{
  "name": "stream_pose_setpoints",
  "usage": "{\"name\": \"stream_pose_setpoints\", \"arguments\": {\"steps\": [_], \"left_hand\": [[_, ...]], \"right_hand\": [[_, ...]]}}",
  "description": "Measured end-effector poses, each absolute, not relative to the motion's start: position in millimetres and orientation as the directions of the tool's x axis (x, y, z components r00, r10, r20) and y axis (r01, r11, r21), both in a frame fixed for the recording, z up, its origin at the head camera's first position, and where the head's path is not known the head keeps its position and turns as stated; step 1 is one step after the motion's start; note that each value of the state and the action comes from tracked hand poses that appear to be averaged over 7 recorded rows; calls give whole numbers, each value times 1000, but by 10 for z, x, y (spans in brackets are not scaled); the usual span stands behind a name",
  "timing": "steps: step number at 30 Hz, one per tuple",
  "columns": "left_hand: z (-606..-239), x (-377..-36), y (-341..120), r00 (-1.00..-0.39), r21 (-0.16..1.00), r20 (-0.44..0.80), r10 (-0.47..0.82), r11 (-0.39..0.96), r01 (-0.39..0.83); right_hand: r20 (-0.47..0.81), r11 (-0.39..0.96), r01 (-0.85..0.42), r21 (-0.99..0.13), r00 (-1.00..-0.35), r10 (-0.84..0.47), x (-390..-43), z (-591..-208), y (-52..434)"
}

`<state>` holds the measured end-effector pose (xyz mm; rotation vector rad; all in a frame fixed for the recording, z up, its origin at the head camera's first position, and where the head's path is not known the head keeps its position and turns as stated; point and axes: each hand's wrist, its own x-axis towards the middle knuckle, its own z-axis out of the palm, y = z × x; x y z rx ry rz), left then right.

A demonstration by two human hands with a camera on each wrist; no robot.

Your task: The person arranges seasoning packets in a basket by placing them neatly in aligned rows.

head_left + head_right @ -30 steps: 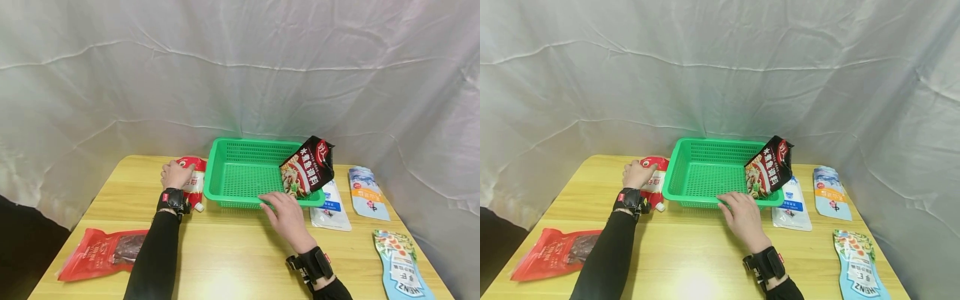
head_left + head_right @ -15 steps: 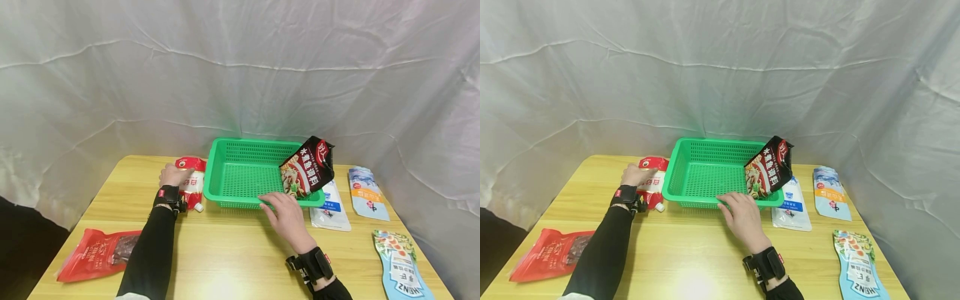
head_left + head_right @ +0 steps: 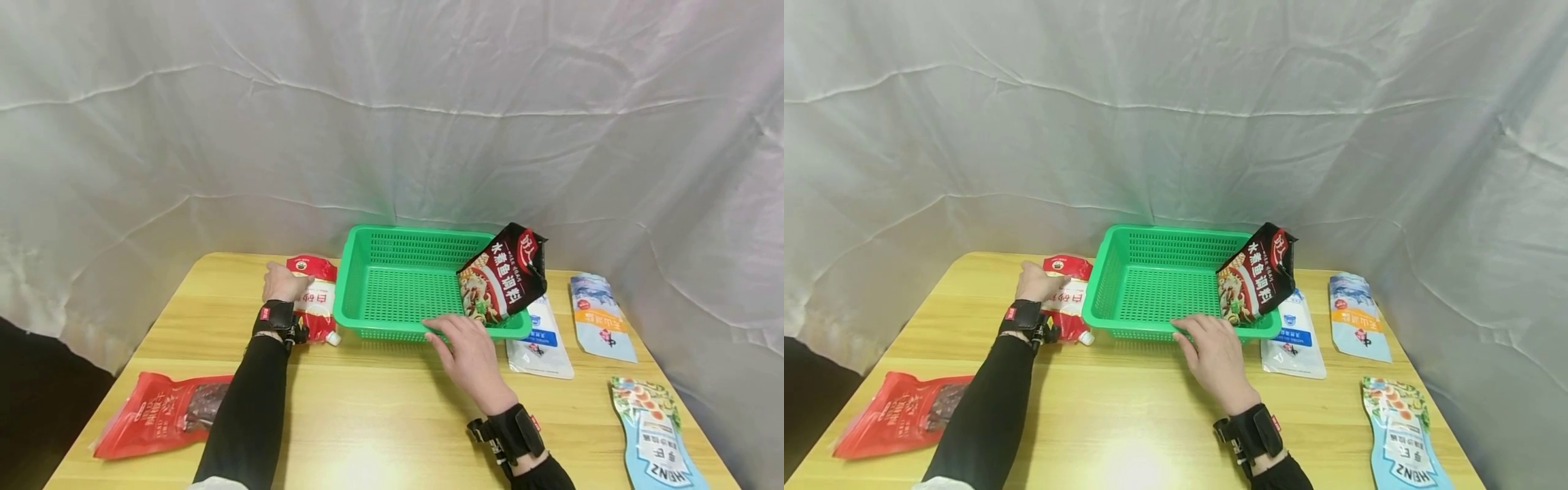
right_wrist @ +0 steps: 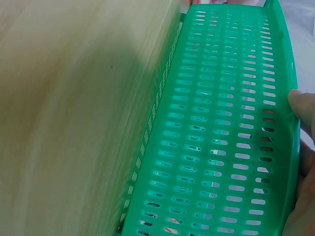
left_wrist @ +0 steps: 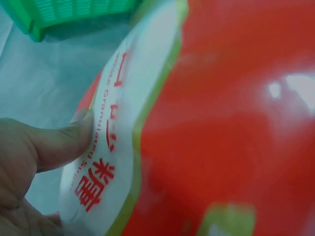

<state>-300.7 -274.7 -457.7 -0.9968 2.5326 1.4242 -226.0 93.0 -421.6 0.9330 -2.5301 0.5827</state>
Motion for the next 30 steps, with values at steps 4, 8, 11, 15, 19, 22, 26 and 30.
{"name": "stream_pose_setpoints", "arguments": {"steps": [4, 8, 11, 15, 19, 22, 26, 30], "left_hand": [[-4558, -2971, -2743, -805, 750, -337, -489, 377, -543], [-4541, -2925, -2725, -814, 750, -310, -491, 401, -527], [-4521, -2893, -2722, -818, 749, -294, -495, 412, -519], [-4470, -2850, -2741, -821, 756, -268, -504, 418, -503], [-4407, -2804, -2773, -815, 778, -235, -529, 401, -485], [-4336, -2776, -2789, -814, 805, -203, -545, 381, -455], [-4206, -2734, -2794, -812, 831, -162, -561, 366, -419], [-4058, -2666, -2796, -807, 846, -128, -577, 361, -393]], "right_hand": [[484, 693, -678, -246, -705, -518, -2262, -4213, 929], [488, 690, -681, -246, -702, -518, -2259, -4207, 928], [488, 688, -682, -248, -701, -520, -2256, -4200, 928], [492, 685, -685, -247, -698, -520, -2251, -4198, 925], [495, 686, -686, -242, -695, -521, -2252, -4210, 926], [500, 684, -689, -241, -692, -521, -2256, -4217, 928], [506, 680, -691, -246, -689, -518, -2261, -4218, 932], [503, 681, -690, -246, -692, -518, -2259, -4213, 931]]}}
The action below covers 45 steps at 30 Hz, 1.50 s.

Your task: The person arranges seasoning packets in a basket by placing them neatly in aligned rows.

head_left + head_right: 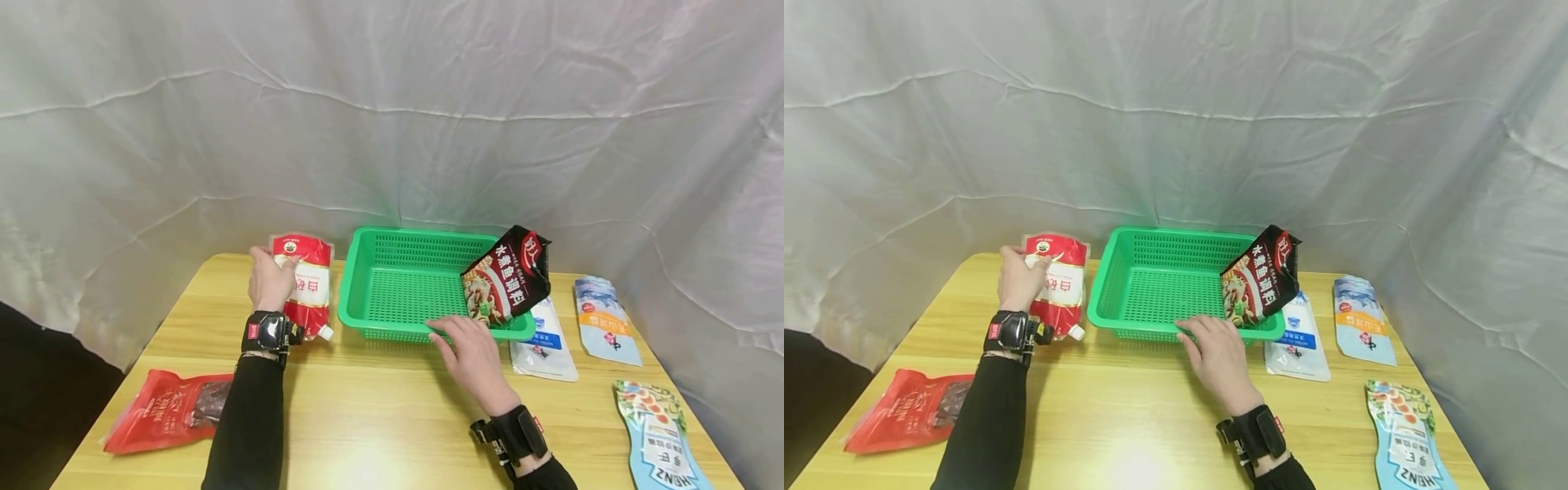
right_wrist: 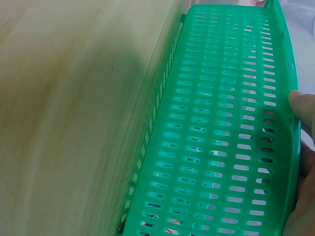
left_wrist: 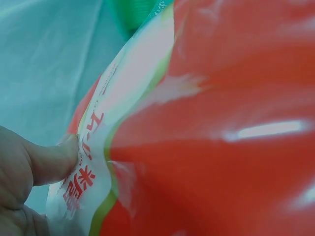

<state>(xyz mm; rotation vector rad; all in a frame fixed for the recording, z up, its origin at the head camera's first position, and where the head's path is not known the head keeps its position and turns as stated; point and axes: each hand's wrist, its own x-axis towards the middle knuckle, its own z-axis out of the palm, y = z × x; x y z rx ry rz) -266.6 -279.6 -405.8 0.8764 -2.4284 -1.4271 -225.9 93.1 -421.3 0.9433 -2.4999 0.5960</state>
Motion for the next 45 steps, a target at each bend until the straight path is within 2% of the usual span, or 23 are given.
{"name": "stream_pose_setpoints", "arguments": {"steps": [8, 18, 31, 41, 45], "left_hand": [[-3731, -2482, -2786, -791, 887, -23, -611, 353, -299], [-3437, -2246, -2536, -791, 946, 33, -611, 274, -172], [-3476, -2115, -2125, -802, 973, 141, -580, 231, 3], [-3512, -2060, -1751, -841, 987, 150, -520, 132, 95], [-3544, -2041, -1625, -859, 989, 146, -491, 101, 111]], "right_hand": [[503, 682, -691, -241, -690, -521, -2255, -4224, 928], [511, 678, -692, -248, -688, -516, -2265, -4231, 933], [517, 676, -698, -239, -680, -519, -2267, -4229, 932], [518, 678, -689, -255, -689, -506, -2272, -4240, 927], [488, 685, -671, -284, -716, -499, -2261, -4223, 925]]}}
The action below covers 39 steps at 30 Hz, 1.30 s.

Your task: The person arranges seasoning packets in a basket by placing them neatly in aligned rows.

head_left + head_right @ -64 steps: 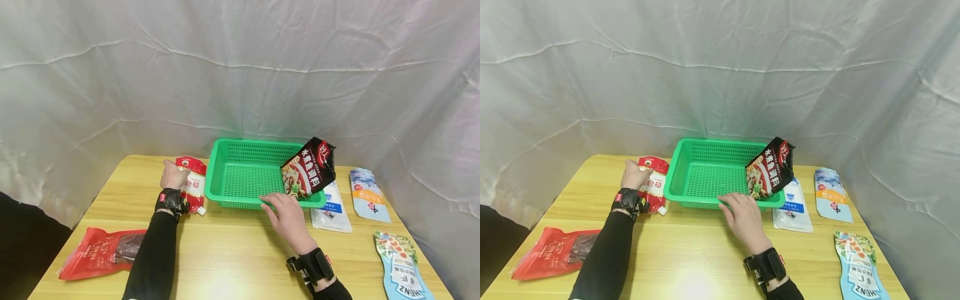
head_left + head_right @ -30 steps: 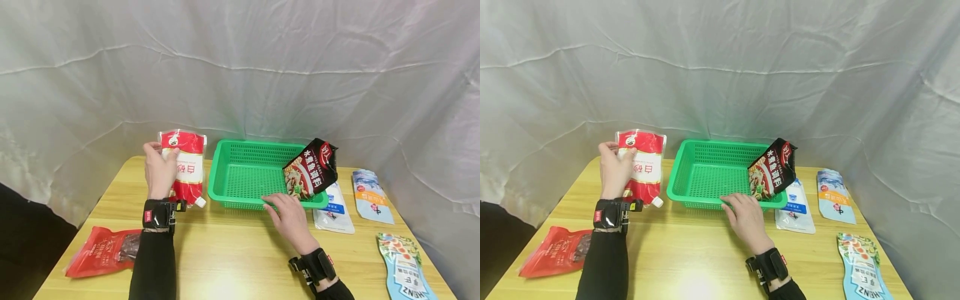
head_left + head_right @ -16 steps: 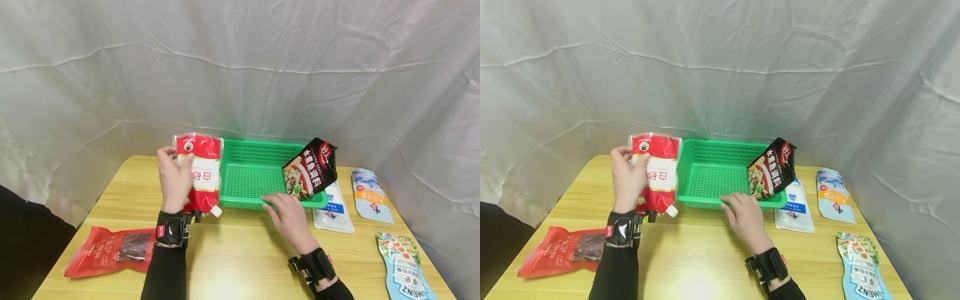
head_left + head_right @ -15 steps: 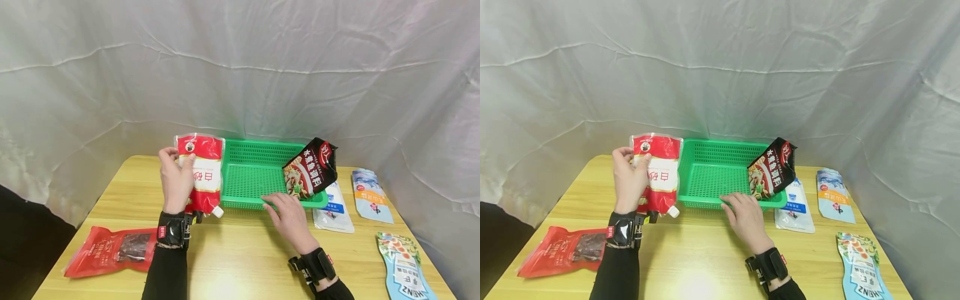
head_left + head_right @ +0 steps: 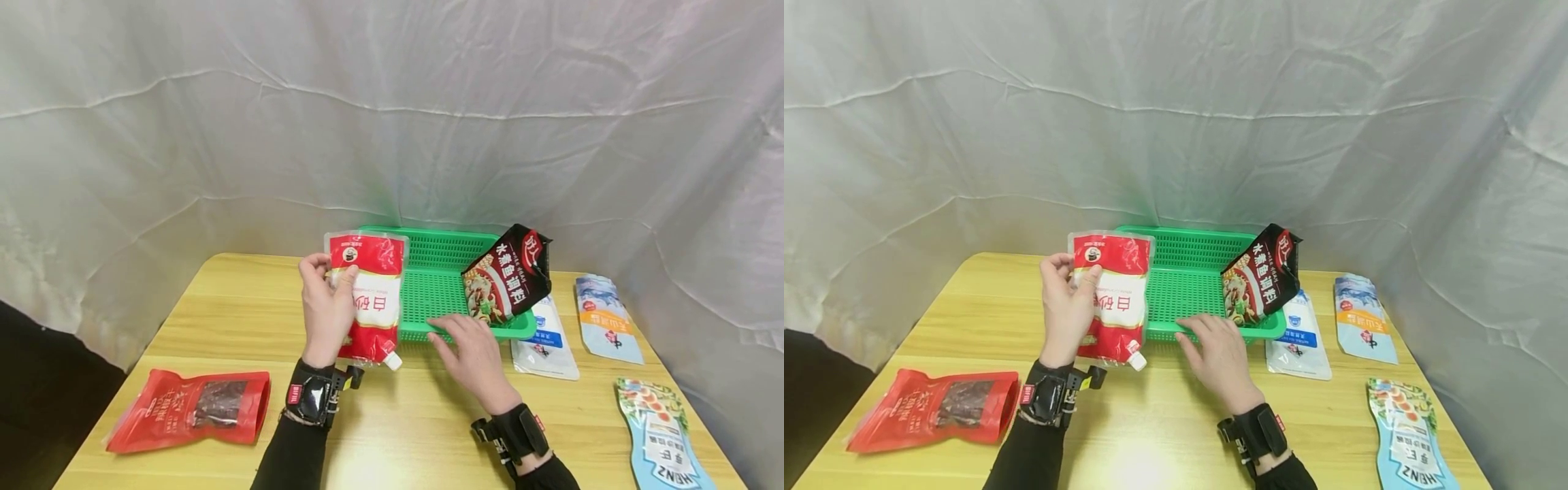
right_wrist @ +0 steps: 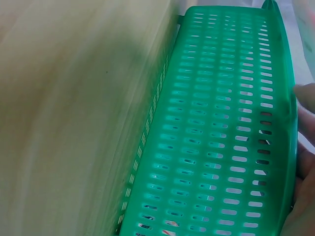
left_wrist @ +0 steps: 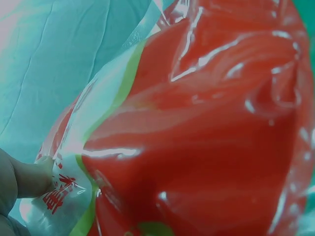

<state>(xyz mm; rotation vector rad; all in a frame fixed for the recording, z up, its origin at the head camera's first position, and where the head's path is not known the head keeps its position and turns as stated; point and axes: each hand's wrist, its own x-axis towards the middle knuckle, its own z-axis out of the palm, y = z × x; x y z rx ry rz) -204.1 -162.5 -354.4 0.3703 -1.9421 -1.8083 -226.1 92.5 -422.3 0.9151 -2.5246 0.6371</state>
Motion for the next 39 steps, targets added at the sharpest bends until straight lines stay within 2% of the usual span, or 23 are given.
{"name": "stream_pose_setpoints", "arguments": {"steps": [4, 7, 13, 19, 22, 25, 34, 39], "left_hand": [[-3557, -2028, -1507, -872, 988, 152, -465, 76, 132], [-3552, -2016, -1420, -877, 986, 167, -450, 66, 154], [-3523, -1982, -1269, -886, 979, 205, -416, 81, 189], [-3529, -1955, -1148, -901, 976, 218, -374, 107, 192], [-3524, -1940, -1100, -909, 977, 206, -363, 123, 173], [-3534, -1938, -1063, -915, 978, 198, -351, 129, 163], [-3557, -1953, -1040, -923, 980, 196, -330, 96, 174], [-3549, -1957, -1090, -932, 980, 188, -309, 123, 157]], "right_hand": [[437, 683, -630, -369, -766, -471, -2231, -4175, 910], [396, 629, -587, -510, -809, -433, -2191, -4113, 885], [334, 399, -461, -792, -876, -349, -2080, -3974, 784], [180, 142, -229, -963, -939, -294, -1991, -3910, 650], [104, 78, -128, -989, -960, -260, -1968, -3891, 604], [76, 75, -95, -993, -972, -224, -1958, -3880, 583], [87, 82, -103, -991, -979, -183, -1952, -3863, 595], [104, 83, -119, -989, -981, -161, -1959, -3863, 634]]}}
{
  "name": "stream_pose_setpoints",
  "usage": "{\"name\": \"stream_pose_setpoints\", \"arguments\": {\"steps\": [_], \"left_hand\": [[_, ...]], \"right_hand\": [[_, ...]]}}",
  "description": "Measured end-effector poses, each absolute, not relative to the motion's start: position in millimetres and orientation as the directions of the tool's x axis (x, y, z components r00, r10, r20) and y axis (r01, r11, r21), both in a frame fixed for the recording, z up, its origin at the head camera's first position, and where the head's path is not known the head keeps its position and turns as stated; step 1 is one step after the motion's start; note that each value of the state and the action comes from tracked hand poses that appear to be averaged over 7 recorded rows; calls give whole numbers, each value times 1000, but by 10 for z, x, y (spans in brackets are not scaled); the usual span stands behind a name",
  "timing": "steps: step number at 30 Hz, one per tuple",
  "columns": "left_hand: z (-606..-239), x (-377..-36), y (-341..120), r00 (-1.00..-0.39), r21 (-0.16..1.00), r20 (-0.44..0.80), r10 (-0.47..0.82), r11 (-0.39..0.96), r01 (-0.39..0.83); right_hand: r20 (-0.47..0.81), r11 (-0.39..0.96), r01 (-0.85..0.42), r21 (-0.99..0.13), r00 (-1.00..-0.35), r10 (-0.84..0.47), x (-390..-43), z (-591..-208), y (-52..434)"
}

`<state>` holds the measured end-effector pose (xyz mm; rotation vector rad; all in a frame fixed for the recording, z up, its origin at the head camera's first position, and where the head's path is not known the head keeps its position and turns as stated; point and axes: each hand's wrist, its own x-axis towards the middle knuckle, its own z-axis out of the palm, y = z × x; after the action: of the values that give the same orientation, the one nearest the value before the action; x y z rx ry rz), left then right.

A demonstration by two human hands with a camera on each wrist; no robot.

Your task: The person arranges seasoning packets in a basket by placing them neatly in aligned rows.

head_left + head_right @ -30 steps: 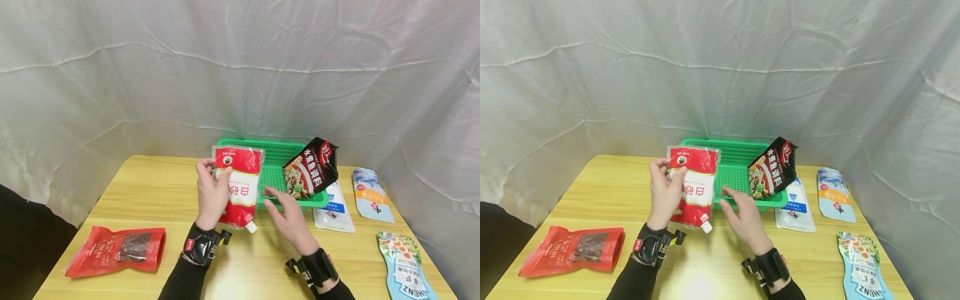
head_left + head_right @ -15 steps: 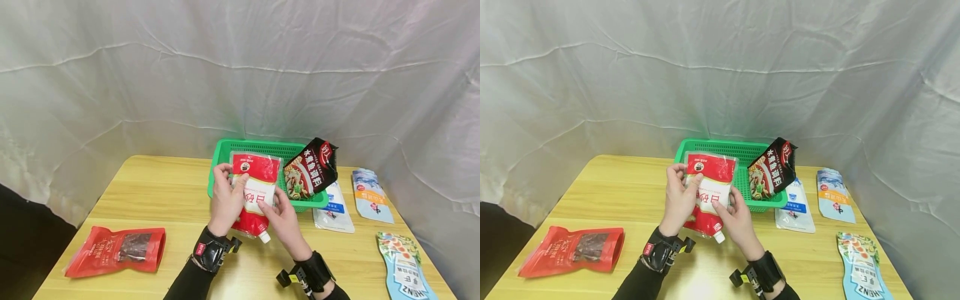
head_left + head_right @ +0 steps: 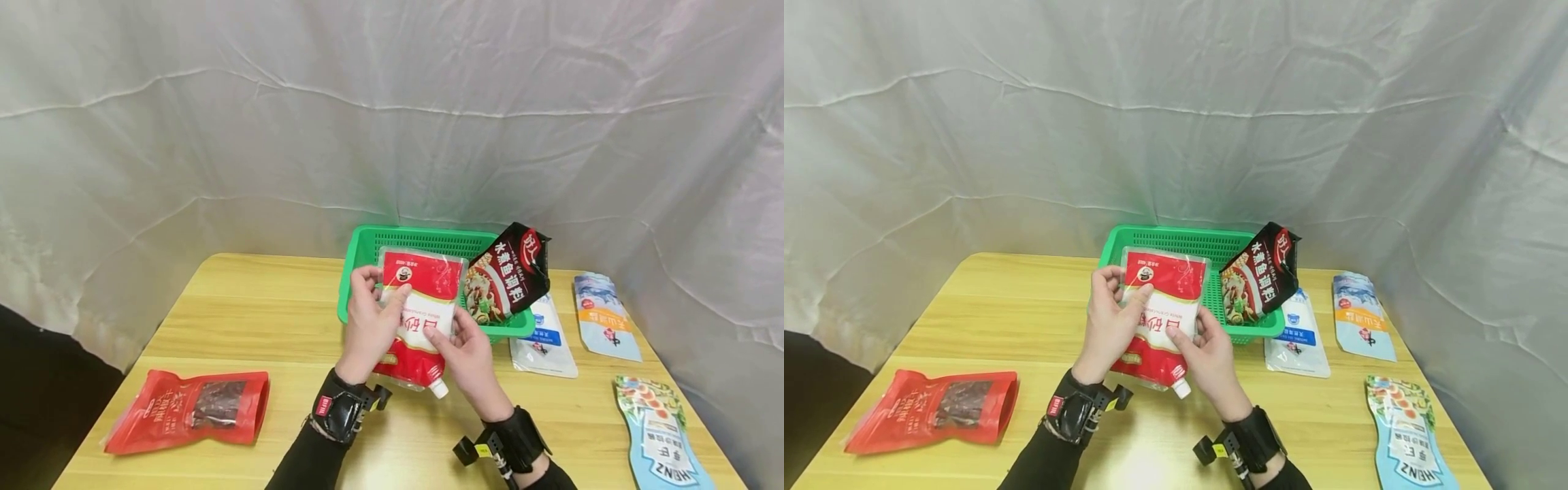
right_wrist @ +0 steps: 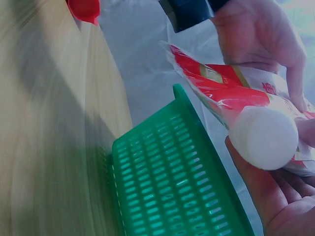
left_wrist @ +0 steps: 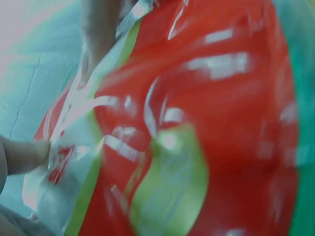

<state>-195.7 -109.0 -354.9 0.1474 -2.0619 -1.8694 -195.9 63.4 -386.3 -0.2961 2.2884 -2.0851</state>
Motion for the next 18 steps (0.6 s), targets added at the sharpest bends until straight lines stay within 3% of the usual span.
{"name": "stream_pose_setpoints", "arguments": {"steps": [9, 18], "left_hand": [[-3522, -1969, -1252, -957, 978, 176, -232, 149, 144], [-3495, -1979, -1465, -979, 982, 154, -132, 130, 137]], "right_hand": [[119, 122, -144, -982, -973, -197, -1978, -3804, 738], [129, 199, -199, -960, -940, -317, -2029, -3679, 920]]}}
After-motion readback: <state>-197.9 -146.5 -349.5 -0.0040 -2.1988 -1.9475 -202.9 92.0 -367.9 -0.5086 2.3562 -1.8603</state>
